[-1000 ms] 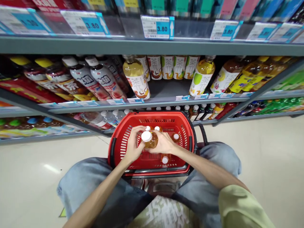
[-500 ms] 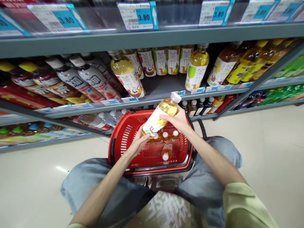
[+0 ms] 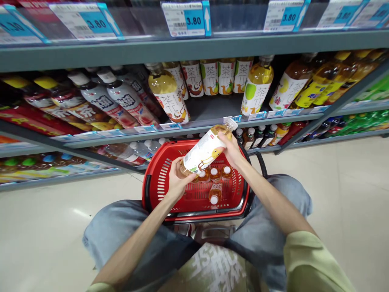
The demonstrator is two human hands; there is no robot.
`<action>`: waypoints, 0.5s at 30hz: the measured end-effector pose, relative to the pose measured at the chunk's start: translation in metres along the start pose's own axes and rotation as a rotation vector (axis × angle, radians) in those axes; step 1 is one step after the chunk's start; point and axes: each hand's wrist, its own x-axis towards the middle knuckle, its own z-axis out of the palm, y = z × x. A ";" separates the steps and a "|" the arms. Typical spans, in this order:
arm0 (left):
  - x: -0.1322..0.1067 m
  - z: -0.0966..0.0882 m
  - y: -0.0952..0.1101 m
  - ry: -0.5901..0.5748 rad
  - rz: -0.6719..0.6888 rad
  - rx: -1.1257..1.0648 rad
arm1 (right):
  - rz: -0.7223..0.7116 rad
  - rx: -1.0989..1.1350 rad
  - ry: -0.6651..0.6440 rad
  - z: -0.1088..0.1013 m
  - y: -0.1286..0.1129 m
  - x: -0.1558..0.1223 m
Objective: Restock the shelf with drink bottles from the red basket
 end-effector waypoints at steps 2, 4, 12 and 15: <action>0.000 -0.003 0.004 0.018 0.126 0.136 | 0.052 0.085 -0.016 0.000 0.000 0.003; -0.001 -0.008 0.008 0.017 0.272 0.318 | 0.075 0.143 -0.024 -0.001 0.000 0.006; -0.004 -0.034 0.024 -0.152 1.076 0.835 | 0.195 0.276 -0.035 -0.004 0.011 0.015; -0.005 -0.034 0.031 -0.254 1.318 0.984 | 0.241 0.276 -0.032 -0.006 0.016 0.015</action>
